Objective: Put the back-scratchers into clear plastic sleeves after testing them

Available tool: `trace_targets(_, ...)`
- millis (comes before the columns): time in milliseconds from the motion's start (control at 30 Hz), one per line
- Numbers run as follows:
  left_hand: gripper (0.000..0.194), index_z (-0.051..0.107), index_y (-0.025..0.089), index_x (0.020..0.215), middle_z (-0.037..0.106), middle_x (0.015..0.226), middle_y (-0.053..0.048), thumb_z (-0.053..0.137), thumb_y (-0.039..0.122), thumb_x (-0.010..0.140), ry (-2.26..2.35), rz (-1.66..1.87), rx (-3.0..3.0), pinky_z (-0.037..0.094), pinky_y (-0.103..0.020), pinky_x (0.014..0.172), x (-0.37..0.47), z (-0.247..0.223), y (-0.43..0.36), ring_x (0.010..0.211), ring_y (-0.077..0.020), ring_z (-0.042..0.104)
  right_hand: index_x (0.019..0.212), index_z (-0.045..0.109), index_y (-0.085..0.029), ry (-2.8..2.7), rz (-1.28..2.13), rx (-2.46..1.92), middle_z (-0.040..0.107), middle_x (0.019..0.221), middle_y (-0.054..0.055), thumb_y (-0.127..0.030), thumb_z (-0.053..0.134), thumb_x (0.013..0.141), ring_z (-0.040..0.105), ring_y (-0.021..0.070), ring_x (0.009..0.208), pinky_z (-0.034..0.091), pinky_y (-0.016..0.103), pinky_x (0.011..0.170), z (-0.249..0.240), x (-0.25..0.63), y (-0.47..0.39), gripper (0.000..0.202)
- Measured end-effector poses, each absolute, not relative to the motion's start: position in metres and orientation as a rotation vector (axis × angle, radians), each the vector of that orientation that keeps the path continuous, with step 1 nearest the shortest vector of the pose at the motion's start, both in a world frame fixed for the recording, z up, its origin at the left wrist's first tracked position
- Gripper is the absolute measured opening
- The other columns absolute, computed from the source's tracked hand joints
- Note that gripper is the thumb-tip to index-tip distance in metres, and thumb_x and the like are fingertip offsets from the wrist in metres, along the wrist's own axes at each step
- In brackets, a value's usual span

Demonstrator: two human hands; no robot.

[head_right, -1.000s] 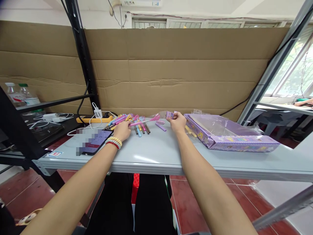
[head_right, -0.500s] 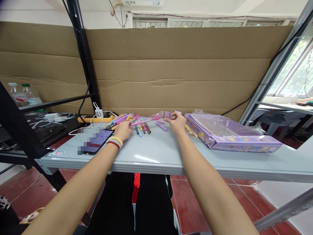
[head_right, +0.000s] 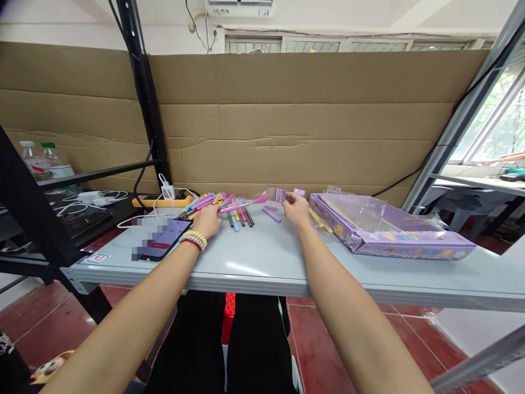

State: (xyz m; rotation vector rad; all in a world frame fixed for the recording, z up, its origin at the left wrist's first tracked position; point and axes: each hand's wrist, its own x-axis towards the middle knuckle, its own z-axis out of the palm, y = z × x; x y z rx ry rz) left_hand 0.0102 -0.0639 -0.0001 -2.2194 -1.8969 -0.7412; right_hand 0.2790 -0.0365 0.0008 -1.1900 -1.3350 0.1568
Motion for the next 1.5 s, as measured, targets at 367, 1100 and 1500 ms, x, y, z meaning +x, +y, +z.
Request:
trace_targets(367, 0.030, 0.066, 0.020, 0.105, 0.069, 0.106, -0.010, 0.047, 0.016, 0.082, -1.922, -0.723, -2.231, 0.049, -0.032, 0.087, 0.012, 0.003, -0.066, 0.103, -0.0230, 0.062, 0.080, 0.067, -0.013, -1.267, 0.294, -1.223, 0.066, 0.068, 0.006, -0.030, 0.057, 0.061, 0.054, 0.0153, 0.054, 0.046, 0.029, 0.047, 0.001, 0.285, -0.032, 0.026)
trace_targets(1100, 0.032, 0.066, 0.020, 0.108, 0.068, 0.108, -0.009, 0.047, 0.015, 0.082, -1.895, -0.726, -2.258, 0.048, -0.032, 0.087, 0.012, 0.003, -0.068, 0.104, -0.0227, 0.062, 0.105, 0.060, -0.015, -1.183, 0.196, -1.254, 0.062, 0.069, 0.002, -0.027, 0.057, 0.067, 0.055, 0.0158, 0.053, 0.048, 0.032, 0.055, 0.003, 0.285, -0.035, 0.040)
trace_targets(1500, 0.033, 0.066, 0.020, 0.106, 0.069, 0.107, -0.010, 0.047, 0.015, 0.080, -1.930, -0.726, -2.231, 0.049, -0.033, 0.086, 0.012, 0.002, -0.068, 0.102, -0.0233, 0.063, 0.069, 0.055, -0.018, -0.973, -0.037, -1.358, 0.058, 0.067, 0.001, -0.029, 0.060, 0.067, 0.051, 0.0155, 0.064, 0.043, 0.031, 0.070, 0.012, 0.290, -0.043, 0.012)
